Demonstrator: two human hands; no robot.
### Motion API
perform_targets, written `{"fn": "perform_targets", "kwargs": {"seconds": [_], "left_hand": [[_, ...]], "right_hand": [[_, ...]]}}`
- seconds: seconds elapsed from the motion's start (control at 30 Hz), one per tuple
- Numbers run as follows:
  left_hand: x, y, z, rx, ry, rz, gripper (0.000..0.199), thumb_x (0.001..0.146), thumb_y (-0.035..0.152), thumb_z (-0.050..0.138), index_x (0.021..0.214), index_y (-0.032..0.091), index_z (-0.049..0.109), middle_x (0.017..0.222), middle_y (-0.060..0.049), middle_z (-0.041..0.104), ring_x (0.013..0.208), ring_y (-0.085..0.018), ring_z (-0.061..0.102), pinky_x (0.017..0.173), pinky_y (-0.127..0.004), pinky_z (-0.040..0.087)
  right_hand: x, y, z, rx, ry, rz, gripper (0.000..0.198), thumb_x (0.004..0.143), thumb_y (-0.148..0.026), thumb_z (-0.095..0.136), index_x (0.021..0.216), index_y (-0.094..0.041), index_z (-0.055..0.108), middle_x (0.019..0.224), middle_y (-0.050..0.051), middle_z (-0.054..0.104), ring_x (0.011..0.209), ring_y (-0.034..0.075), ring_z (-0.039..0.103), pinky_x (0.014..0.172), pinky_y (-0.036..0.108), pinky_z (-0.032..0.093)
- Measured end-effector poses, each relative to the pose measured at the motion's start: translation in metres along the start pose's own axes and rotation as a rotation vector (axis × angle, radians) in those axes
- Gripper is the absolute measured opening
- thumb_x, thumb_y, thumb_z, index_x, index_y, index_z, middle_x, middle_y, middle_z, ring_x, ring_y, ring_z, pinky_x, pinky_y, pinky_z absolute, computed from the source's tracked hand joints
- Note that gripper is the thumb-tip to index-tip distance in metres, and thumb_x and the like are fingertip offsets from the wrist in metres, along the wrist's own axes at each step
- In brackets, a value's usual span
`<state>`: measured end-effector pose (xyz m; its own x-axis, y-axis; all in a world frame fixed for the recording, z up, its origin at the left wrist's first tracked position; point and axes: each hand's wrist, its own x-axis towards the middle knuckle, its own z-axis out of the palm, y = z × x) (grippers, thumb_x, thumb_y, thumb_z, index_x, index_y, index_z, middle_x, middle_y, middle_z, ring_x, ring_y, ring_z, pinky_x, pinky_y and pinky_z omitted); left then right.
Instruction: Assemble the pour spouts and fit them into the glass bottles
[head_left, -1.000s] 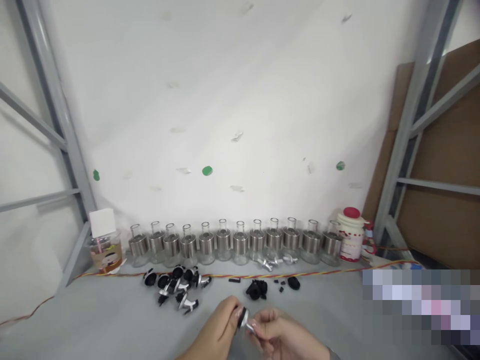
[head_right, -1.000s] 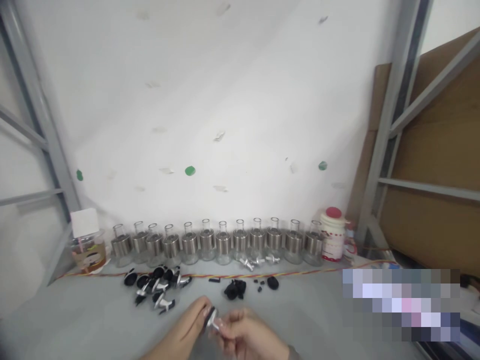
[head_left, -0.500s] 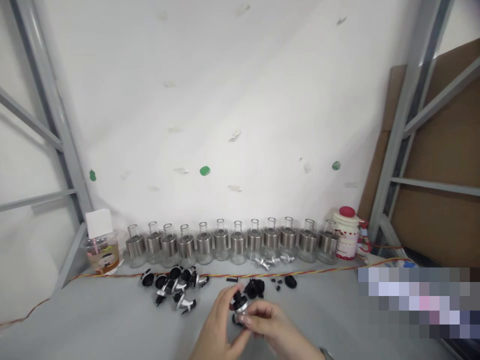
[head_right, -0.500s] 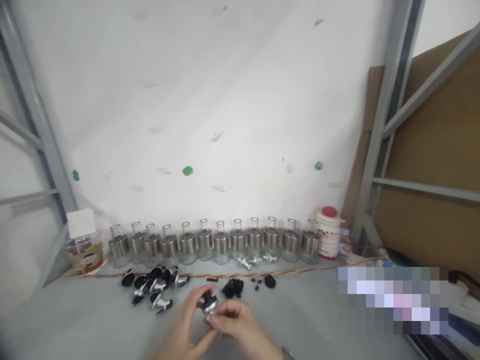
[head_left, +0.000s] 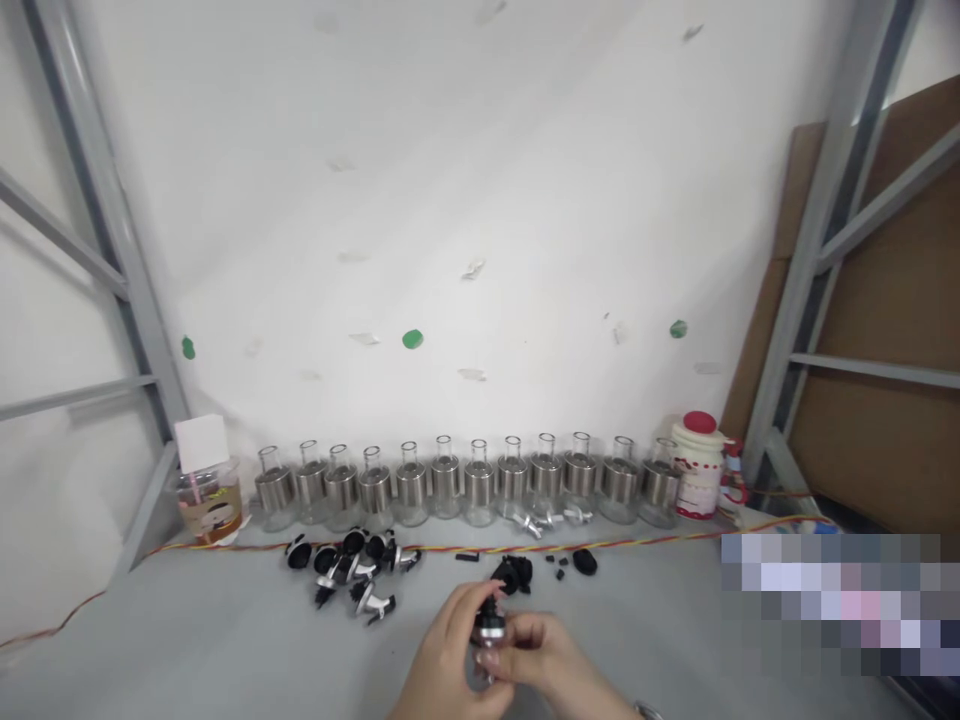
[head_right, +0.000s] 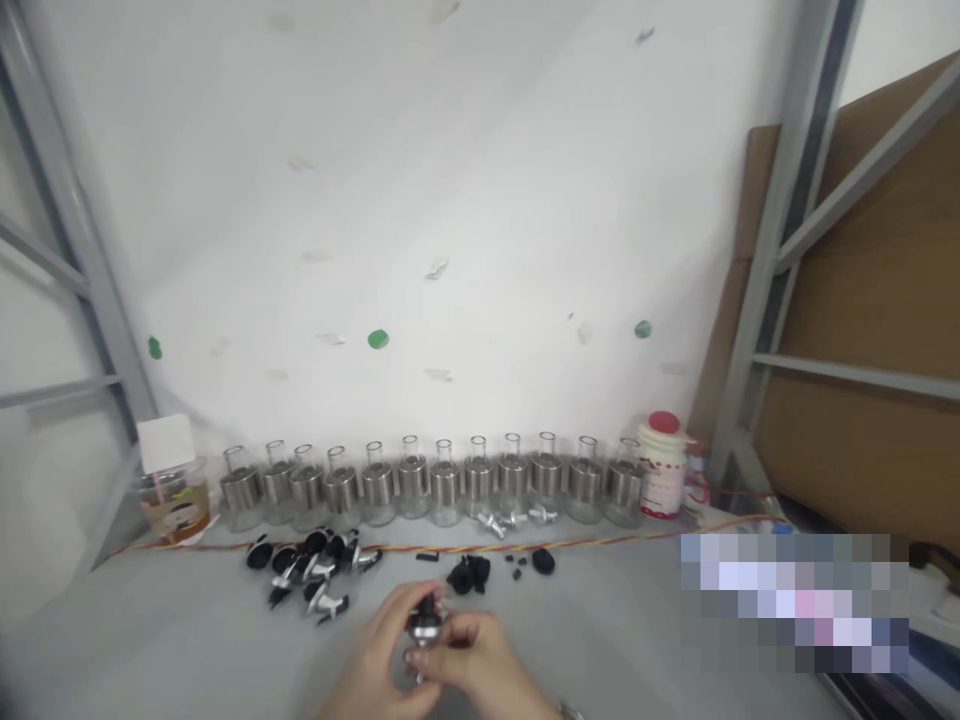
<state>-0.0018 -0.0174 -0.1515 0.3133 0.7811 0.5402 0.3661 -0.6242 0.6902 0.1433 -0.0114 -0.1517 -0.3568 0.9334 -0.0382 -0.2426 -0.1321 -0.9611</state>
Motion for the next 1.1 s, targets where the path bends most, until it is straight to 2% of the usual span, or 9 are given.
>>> {"fn": "perform_targets", "kwargs": {"seconds": [0.1, 0.17, 0.37, 0.57, 0.87, 0.97, 1.03, 1.1], "left_hand": [[0.004, 0.007, -0.010, -0.020, -0.092, -0.063, 0.073, 0.054, 0.015, 0.071, 0.121, 0.027, 0.042, 0.118, -0.006, 0.053, 0.106, -0.024, 0.052, 0.092, -0.035, 0.042], [0.006, 0.011, -0.014, -0.010, -0.128, -0.075, 0.072, 0.055, 0.018, 0.073, 0.120, 0.026, 0.043, 0.118, -0.006, 0.052, 0.106, -0.024, 0.051, 0.091, -0.034, 0.043], [0.005, 0.011, -0.015, 0.096, -0.002, 0.047, 0.059, 0.056, 0.010, 0.066, 0.110, 0.024, 0.045, 0.098, -0.003, 0.058, 0.088, -0.020, 0.058, 0.078, -0.031, 0.049], [0.001, 0.005, -0.010, 0.153, 0.107, 0.103, 0.061, 0.057, 0.010, 0.066, 0.112, 0.025, 0.044, 0.101, -0.004, 0.059, 0.089, -0.020, 0.059, 0.080, -0.031, 0.050], [0.002, 0.004, -0.017, 0.267, 0.067, 0.272, 0.062, 0.057, 0.012, 0.069, 0.110, 0.024, 0.039, 0.099, -0.005, 0.059, 0.089, -0.019, 0.060, 0.077, -0.028, 0.052], [0.002, 0.003, -0.016, 0.276, 0.032, 0.320, 0.063, 0.063, 0.008, 0.062, 0.117, 0.026, 0.036, 0.105, -0.005, 0.059, 0.097, -0.019, 0.058, 0.084, -0.029, 0.050], [0.001, 0.002, -0.014, 0.308, 0.006, 0.312, 0.067, 0.067, 0.005, 0.056, 0.125, 0.027, 0.031, 0.116, -0.006, 0.056, 0.106, -0.018, 0.054, 0.090, -0.030, 0.047], [0.001, 0.000, -0.012, 0.345, 0.003, 0.256, 0.073, 0.070, 0.006, 0.054, 0.133, 0.024, 0.019, 0.126, -0.009, 0.049, 0.113, -0.019, 0.048, 0.094, -0.031, 0.044]], "right_hand": [[-0.007, -0.012, 0.004, 0.052, 0.023, 0.066, 0.022, 0.051, -0.029, 0.079, 0.052, -0.013, 0.065, 0.053, 0.000, 0.060, 0.052, 0.009, 0.049, 0.053, 0.020, 0.034], [-0.009, -0.018, 0.006, 0.076, 0.033, 0.080, 0.021, 0.051, -0.027, 0.079, 0.050, -0.013, 0.063, 0.051, -0.001, 0.059, 0.050, 0.008, 0.047, 0.051, 0.020, 0.033], [-0.002, -0.010, 0.001, 0.065, -0.025, 0.041, 0.023, 0.051, -0.027, 0.079, 0.052, -0.013, 0.062, 0.054, 0.002, 0.063, 0.054, 0.011, 0.055, 0.055, 0.022, 0.037], [0.000, -0.008, -0.001, 0.026, -0.031, 0.005, 0.022, 0.052, -0.028, 0.079, 0.057, -0.012, 0.065, 0.058, 0.002, 0.065, 0.056, 0.012, 0.056, 0.057, 0.023, 0.039], [0.001, -0.004, -0.004, -0.034, -0.065, -0.023, 0.023, 0.051, -0.028, 0.079, 0.057, -0.013, 0.063, 0.056, -0.001, 0.057, 0.056, 0.012, 0.053, 0.056, 0.023, 0.038], [-0.001, -0.008, -0.001, -0.143, -0.034, -0.137, 0.024, 0.054, -0.029, 0.076, 0.054, -0.015, 0.057, 0.060, -0.002, 0.052, 0.058, 0.012, 0.050, 0.057, 0.024, 0.038], [-0.004, -0.013, 0.001, -0.313, 0.056, -0.281, 0.022, 0.061, -0.028, 0.070, 0.055, -0.017, 0.053, 0.065, -0.002, 0.049, 0.062, 0.012, 0.048, 0.060, 0.024, 0.039], [-0.009, -0.019, 0.002, -0.507, 0.174, -0.425, 0.017, 0.068, -0.022, 0.063, 0.059, -0.018, 0.049, 0.069, -0.002, 0.048, 0.068, 0.014, 0.048, 0.064, 0.025, 0.039]]}}
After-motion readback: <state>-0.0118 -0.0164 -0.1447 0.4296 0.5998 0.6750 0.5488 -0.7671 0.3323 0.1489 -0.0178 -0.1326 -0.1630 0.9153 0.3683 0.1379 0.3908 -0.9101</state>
